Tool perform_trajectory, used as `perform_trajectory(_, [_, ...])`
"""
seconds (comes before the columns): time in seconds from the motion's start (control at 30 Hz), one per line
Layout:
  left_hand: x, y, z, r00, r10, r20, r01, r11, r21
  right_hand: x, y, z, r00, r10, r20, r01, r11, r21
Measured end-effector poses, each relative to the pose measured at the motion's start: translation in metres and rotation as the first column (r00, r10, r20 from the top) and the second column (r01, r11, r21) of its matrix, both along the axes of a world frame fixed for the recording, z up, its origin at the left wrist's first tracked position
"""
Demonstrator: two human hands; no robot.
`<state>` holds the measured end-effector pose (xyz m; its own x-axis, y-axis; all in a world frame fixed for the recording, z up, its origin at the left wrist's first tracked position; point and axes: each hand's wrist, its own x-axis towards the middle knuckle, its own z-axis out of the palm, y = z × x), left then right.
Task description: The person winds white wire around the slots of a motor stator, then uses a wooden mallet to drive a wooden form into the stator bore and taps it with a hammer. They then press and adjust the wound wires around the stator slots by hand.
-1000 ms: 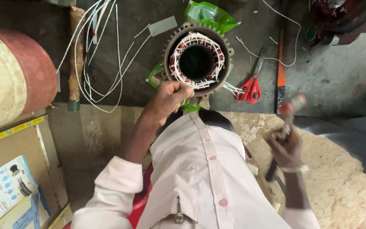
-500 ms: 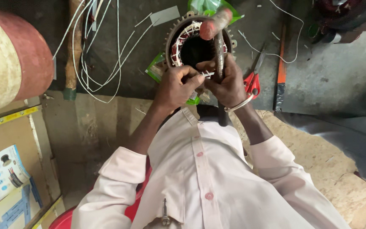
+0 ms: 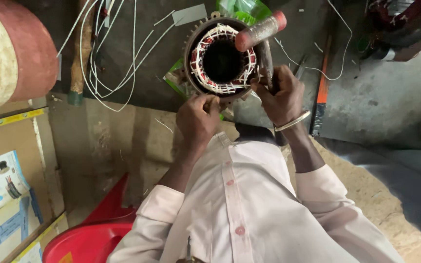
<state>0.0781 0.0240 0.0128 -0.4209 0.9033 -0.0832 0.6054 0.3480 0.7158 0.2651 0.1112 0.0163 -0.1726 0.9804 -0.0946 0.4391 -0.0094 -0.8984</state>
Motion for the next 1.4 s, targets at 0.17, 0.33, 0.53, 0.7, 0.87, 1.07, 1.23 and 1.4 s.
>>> perform_trajectory(0.17, [0.028, 0.018, -0.007, 0.987, 0.069, -0.145, -0.085, 0.991, -0.108, 0.033, 0.024, -0.020, 0.987, 0.133, -0.094, -0.131, 0.991, 0.021])
perform_trajectory(0.33, [0.050, 0.027, -0.006, 0.964, 0.072, -0.257, -0.132, 0.965, -0.225, 0.049, 0.039, -0.027, 0.957, 0.289, -0.034, -0.288, 0.957, 0.021])
perform_trajectory(0.53, [0.048, 0.007, -0.009, 0.916, 0.150, -0.372, -0.262, 0.926, -0.271, 0.018, 0.040, -0.034, 0.868, 0.494, -0.050, -0.486, 0.866, 0.117])
perform_trajectory(0.7, [0.055, 0.014, -0.026, 0.875, 0.178, -0.450, -0.248, 0.963, -0.102, -0.001, 0.055, -0.052, 0.858, 0.509, -0.061, -0.507, 0.860, 0.053])
perform_trajectory(0.87, [0.052, 0.011, -0.019, 0.866, 0.184, -0.466, -0.177, 0.982, 0.059, -0.002, 0.058, -0.058, 0.871, 0.484, 0.084, -0.485, 0.874, -0.003])
perform_trajectory(1.07, [0.047, 0.000, -0.005, 0.940, 0.280, -0.196, -0.297, 0.953, -0.065, 0.007, 0.058, -0.051, 0.865, 0.500, 0.049, -0.501, 0.866, 0.004])
perform_trajectory(1.23, [0.055, -0.002, -0.009, 0.931, 0.222, -0.290, -0.277, 0.946, -0.166, 0.009, 0.053, -0.055, 0.859, 0.494, 0.132, -0.496, 0.868, -0.025])
perform_trajectory(1.4, [0.058, 0.003, -0.011, 0.921, 0.218, -0.324, -0.312, 0.910, -0.275, 0.012, 0.044, -0.060, 0.860, 0.499, 0.110, -0.508, 0.858, 0.076])
